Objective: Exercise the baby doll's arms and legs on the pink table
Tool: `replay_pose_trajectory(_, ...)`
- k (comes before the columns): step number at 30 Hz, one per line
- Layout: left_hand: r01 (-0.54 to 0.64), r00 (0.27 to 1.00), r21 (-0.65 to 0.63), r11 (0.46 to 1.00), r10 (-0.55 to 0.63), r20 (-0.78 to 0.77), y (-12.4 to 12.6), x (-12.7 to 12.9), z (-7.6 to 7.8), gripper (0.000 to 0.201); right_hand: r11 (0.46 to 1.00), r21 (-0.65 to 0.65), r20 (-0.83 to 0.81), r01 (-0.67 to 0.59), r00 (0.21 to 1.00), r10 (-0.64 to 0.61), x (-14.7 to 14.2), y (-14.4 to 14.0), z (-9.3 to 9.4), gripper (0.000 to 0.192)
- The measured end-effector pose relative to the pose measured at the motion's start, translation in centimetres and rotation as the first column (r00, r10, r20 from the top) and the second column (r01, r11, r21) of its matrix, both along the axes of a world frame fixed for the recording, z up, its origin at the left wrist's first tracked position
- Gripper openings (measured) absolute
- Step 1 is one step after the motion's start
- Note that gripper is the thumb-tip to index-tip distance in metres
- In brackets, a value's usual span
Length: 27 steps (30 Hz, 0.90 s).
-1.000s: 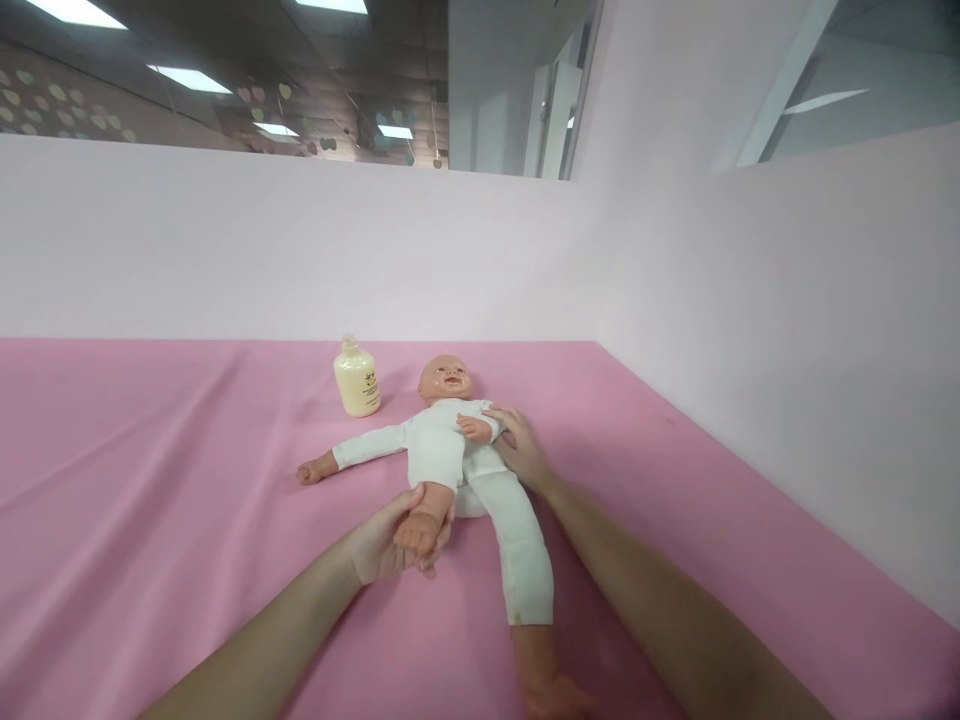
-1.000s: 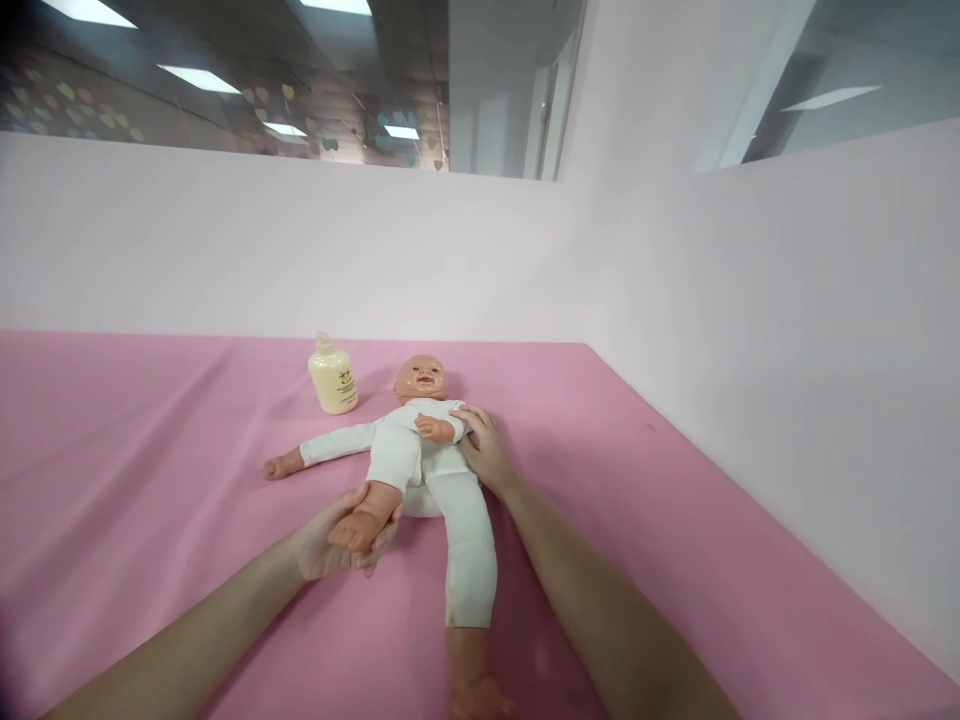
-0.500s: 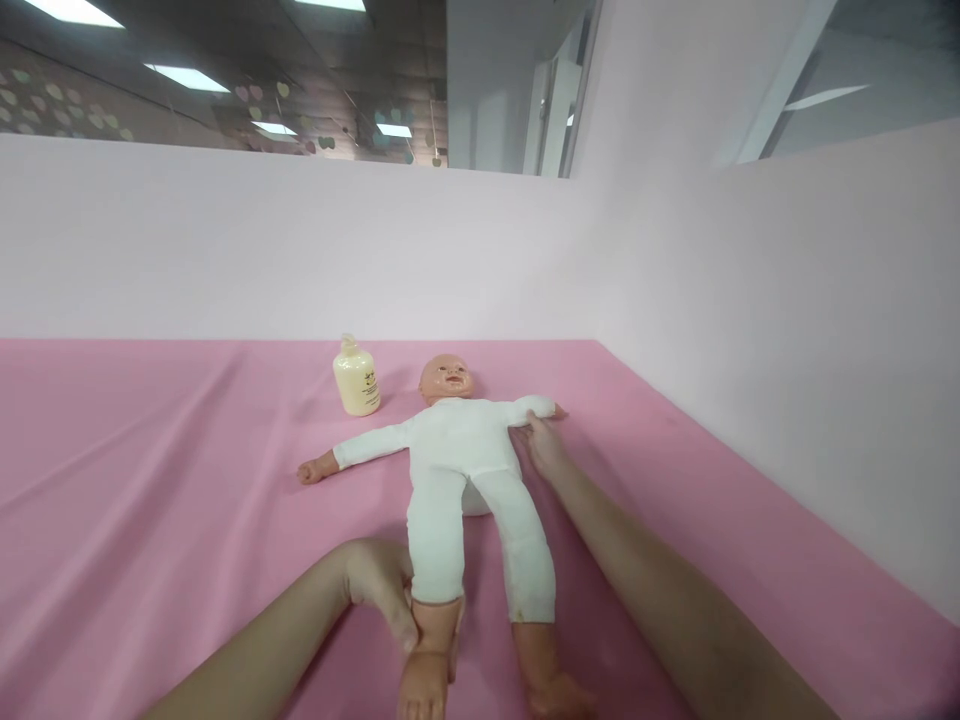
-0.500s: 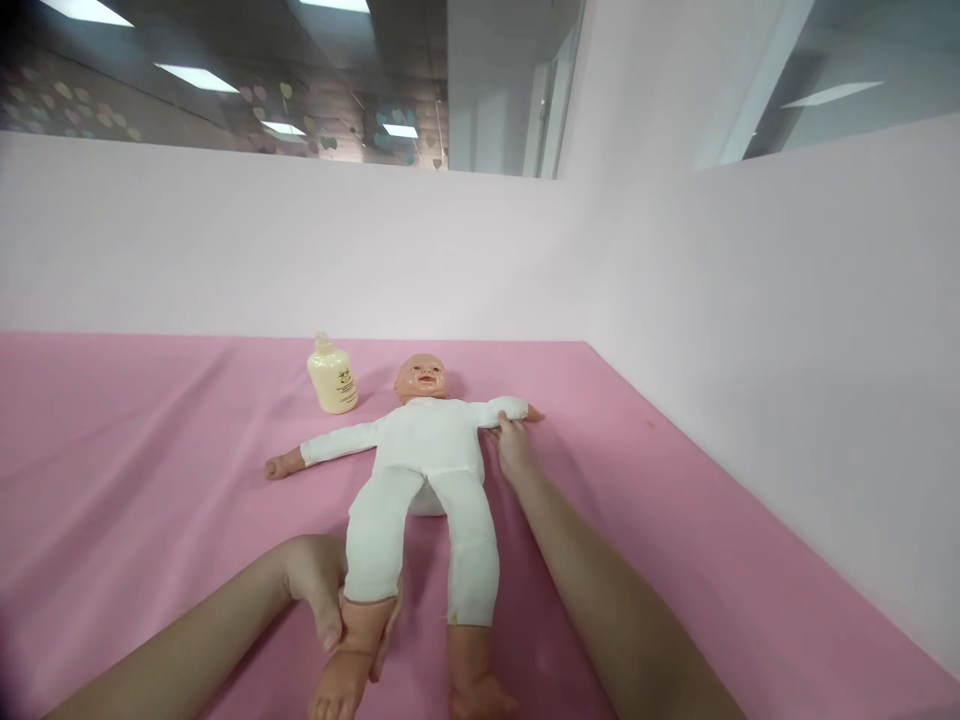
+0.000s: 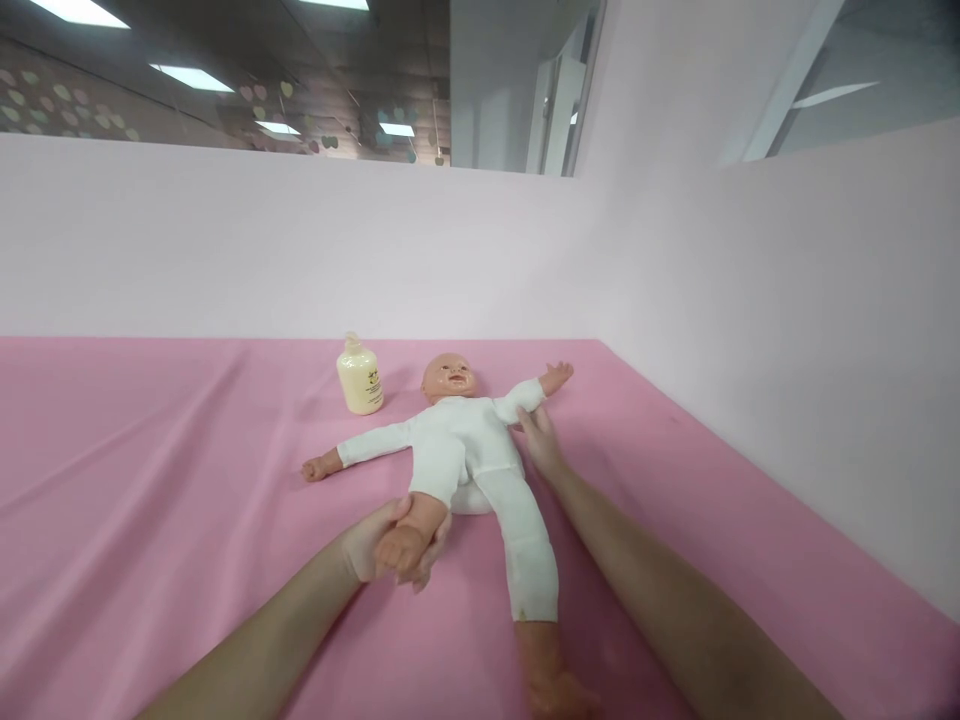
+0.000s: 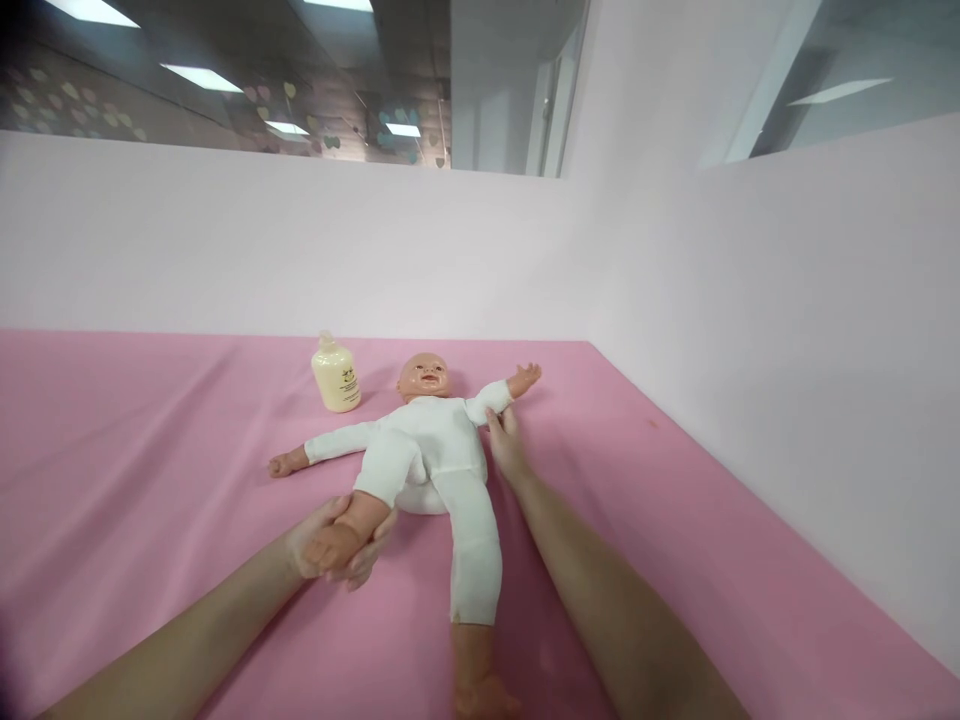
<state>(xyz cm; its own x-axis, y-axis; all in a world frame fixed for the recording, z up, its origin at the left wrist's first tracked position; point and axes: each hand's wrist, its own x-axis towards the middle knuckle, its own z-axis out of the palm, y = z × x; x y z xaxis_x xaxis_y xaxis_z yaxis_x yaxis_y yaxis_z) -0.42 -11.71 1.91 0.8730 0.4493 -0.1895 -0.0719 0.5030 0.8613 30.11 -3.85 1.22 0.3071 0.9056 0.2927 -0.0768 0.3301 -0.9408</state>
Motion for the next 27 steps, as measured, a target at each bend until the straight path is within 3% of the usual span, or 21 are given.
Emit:
replay_pose_trajectory(5,-0.016,0.995,-0.030,0.999,0.019,0.100,0.4,1.1,-1.1,0.066,0.985,0.035,0.315,-0.170,0.937,0.151,-0.5,-1.1,0.5,0.043)
replay_pose_trajectory(8,0.029,0.996,0.025,0.999,-0.031,0.081,0.4,1.0,-1.4,0.068,0.980,0.038,0.355,-0.193,0.920,0.167,-0.4,-1.1,0.3,0.042)
replay_pose_trajectory(15,0.220,0.972,0.117,0.969,-0.227,0.055,0.1,0.5,-0.3,0.068,0.994,0.003,0.149,-0.111,0.983,0.109,-0.3,0.2,-0.7,0.052)
replay_pose_trajectory(20,0.467,0.882,0.197,0.862,-0.471,-0.029,-0.4,0.8,0.8,0.068,0.999,-0.021,-0.059,0.028,0.998,-0.029,0.3,1.0,-1.3,0.054)
replay_pose_trajectory(23,0.479,0.878,0.251,0.842,-0.453,-0.154,-0.8,0.9,1.6,0.055,0.995,-0.089,-0.182,0.033,0.982,-0.048,1.1,1.5,-1.7,0.055)
replay_pose_trajectory(27,0.490,0.868,0.222,0.843,-0.451,-0.206,-1.2,1.0,2.3,0.051,0.990,-0.140,-0.274,0.005,0.961,-0.043,1.8,2.2,-2.2,0.056)
